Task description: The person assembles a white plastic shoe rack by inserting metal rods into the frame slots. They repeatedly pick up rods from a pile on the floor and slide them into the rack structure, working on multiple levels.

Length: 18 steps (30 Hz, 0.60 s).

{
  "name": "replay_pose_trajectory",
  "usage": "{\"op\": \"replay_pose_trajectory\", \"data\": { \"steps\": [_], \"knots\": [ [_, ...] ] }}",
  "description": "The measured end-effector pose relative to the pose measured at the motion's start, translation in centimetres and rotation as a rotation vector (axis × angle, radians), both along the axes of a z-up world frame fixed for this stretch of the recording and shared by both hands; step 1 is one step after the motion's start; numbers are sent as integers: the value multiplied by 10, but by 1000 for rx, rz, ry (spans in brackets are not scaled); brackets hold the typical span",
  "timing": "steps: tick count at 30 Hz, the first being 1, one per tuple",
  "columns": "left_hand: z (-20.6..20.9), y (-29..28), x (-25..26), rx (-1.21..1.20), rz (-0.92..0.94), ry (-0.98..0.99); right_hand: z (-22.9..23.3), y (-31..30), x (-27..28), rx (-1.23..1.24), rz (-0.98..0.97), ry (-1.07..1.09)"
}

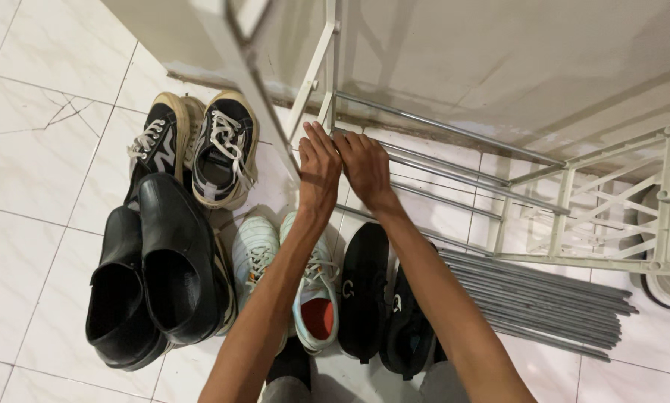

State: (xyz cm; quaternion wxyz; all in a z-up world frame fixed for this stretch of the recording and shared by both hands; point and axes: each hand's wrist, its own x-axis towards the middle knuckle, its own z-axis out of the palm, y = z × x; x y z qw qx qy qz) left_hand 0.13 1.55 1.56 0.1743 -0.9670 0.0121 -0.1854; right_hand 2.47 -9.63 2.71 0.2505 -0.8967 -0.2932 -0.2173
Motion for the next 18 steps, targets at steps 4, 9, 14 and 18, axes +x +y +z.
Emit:
{"op": "replay_pose_trajectory", "data": {
  "steps": [4, 9, 14, 18],
  "knots": [
    [-3, 1, 0, -11, -2, 23, -6, -8, 14, -60, 52, 193],
    [-9, 0, -2, -5, -5, 39, -30, -26, 59, -59, 163, 752],
    [-15, 19, 6, -19, 43, 96, -48, -99, 100, -114, 116, 1197],
    [-6, 13, 3, 4, 53, 55, -47, -127, 78, -206, 129, 946]
  ]
}}
